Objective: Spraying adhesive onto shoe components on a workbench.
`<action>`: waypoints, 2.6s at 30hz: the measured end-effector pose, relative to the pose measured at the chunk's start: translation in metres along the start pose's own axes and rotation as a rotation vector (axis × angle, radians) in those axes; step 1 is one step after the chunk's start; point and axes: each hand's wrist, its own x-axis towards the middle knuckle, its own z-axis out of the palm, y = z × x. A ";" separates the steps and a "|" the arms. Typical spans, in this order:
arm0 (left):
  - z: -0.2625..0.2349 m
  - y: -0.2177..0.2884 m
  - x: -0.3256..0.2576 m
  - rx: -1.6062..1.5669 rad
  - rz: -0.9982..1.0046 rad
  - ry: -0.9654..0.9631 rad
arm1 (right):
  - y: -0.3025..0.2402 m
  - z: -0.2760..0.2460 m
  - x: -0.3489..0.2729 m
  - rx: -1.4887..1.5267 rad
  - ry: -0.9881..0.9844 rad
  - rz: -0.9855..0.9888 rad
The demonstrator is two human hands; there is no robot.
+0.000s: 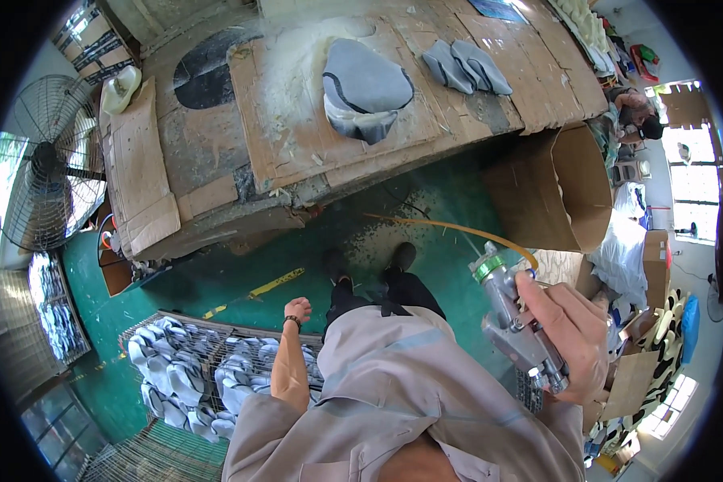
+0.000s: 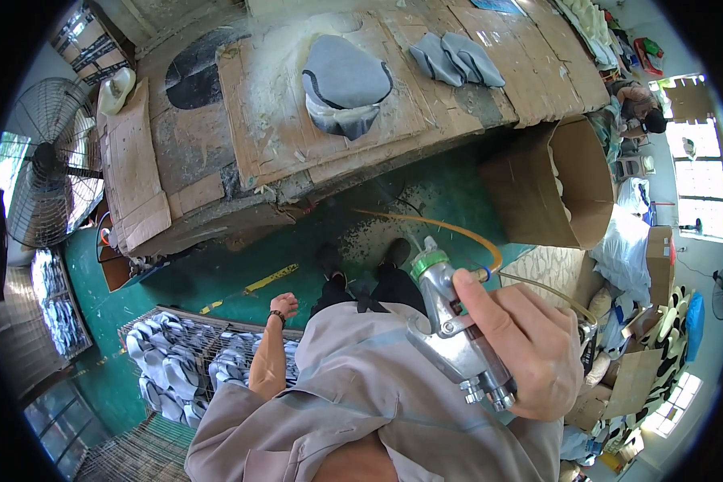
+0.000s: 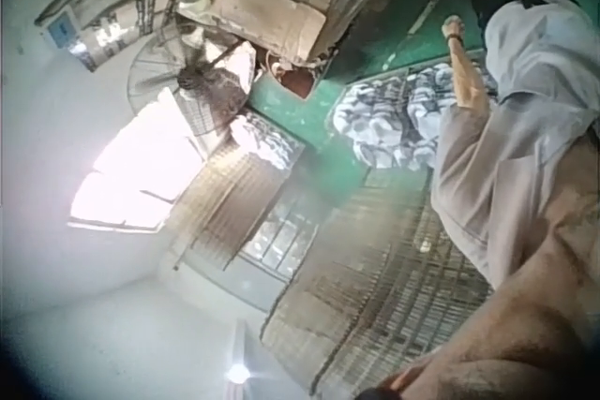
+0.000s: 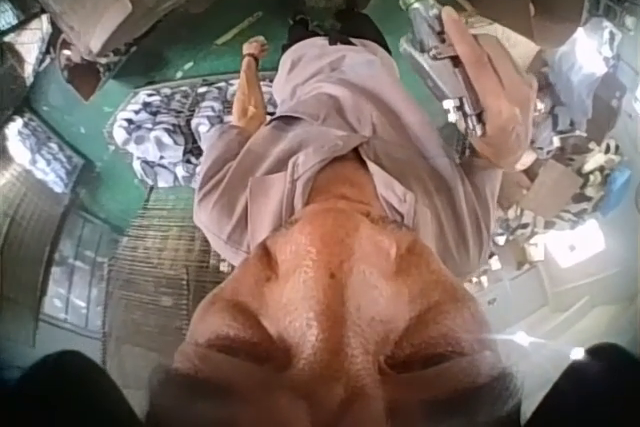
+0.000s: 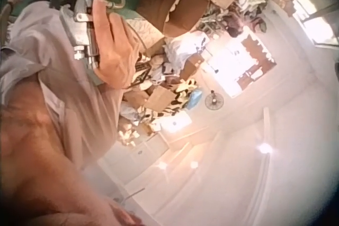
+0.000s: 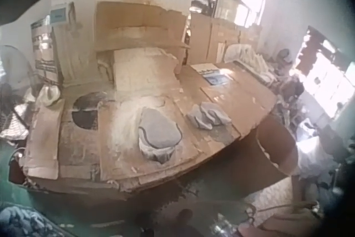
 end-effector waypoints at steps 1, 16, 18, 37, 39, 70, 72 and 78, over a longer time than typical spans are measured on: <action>0.002 0.000 -0.002 0.024 -0.045 0.022 | 0.004 -0.001 -0.006 0.008 -0.002 0.001; 0.100 0.051 -0.041 0.052 0.094 0.050 | 0.138 -0.017 -0.107 0.404 0.219 0.402; 0.114 0.055 -0.048 0.068 0.072 0.075 | 0.159 -0.022 -0.114 0.405 0.288 0.440; 0.183 0.066 -0.057 -0.127 0.031 0.111 | 0.249 -0.090 -0.034 0.521 0.074 0.214; 0.186 0.103 -0.050 -0.034 0.225 0.176 | 0.253 -0.092 -0.021 0.293 0.062 0.121; 0.205 0.607 -0.229 0.974 1.612 0.544 | 0.277 -0.052 0.024 0.509 0.215 0.482; 0.216 0.630 -0.259 0.954 1.660 0.539 | 0.289 -0.050 0.016 0.546 0.206 0.476; 0.317 0.697 -0.349 1.028 1.874 0.474 | 0.331 -0.046 -0.025 0.637 0.157 0.479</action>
